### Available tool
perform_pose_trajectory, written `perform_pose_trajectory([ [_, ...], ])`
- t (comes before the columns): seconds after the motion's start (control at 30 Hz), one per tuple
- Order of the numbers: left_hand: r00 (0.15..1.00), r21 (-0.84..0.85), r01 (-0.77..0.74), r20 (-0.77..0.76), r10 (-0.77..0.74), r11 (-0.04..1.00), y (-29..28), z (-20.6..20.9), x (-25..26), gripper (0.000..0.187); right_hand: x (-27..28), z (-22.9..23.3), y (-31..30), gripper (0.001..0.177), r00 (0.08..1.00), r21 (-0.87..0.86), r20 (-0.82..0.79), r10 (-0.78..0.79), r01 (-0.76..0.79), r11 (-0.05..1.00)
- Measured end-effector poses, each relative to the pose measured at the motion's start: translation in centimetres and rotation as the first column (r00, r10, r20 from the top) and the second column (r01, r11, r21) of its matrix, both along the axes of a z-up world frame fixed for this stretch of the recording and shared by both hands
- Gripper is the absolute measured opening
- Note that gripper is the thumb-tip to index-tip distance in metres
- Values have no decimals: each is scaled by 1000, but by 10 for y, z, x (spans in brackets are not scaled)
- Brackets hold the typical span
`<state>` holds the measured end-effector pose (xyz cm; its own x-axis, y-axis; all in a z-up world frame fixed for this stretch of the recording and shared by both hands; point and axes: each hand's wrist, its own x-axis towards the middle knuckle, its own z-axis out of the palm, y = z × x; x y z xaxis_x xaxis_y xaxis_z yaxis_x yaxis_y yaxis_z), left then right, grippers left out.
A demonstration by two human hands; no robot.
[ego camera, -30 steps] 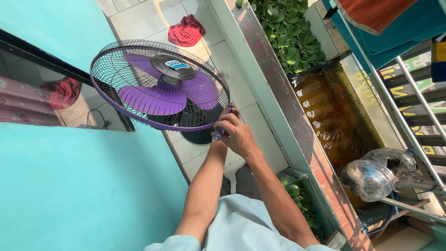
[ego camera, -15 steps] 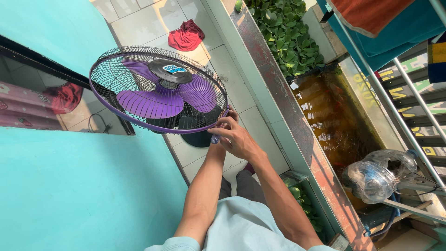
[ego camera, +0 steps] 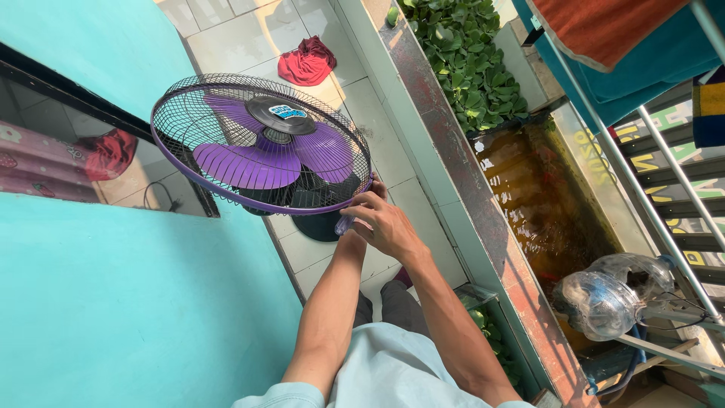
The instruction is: The person assembles a purple standing fan on a tiled balcony. They remove the front grille, attach the fan blades to the motor hub, and then reattach the front grille, securing it with a screwdriver.
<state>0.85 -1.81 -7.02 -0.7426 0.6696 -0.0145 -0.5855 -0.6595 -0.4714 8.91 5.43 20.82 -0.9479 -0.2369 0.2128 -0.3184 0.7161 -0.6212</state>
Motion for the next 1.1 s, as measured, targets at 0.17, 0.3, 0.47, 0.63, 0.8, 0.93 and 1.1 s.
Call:
perform_pose_trajectory([
  [0.17,989,-88,-110,-108,100,990,11,-1,-9,43,-5,-5,-6,38,977,-76,188,-99,115,991],
  [0.3,985,-162,-52,-174,24,985,0,4,-5,51,-2,19,-3,51,999,-100,-30,-23,20,995],
  [0.47,991,-352,-43,-131,-3,935,6,1,-18,55,-5,10,-5,30,991,-94,-51,-120,115,989],
  [0.63,996,-227,-46,-89,26,973,6,1,-20,52,-7,8,-4,33,991,-202,108,-73,94,975],
  [0.8,998,-168,-50,-38,44,984,2,7,-14,56,-3,23,-2,49,999,-152,17,34,-31,988],
  [0.93,992,-254,-29,110,59,967,7,16,-14,55,0,9,-5,38,998,-143,-25,-50,46,989],
  [1.1,999,-35,53,8,-53,998,13,32,-16,44,-2,5,-3,27,983,-270,157,-96,137,953],
])
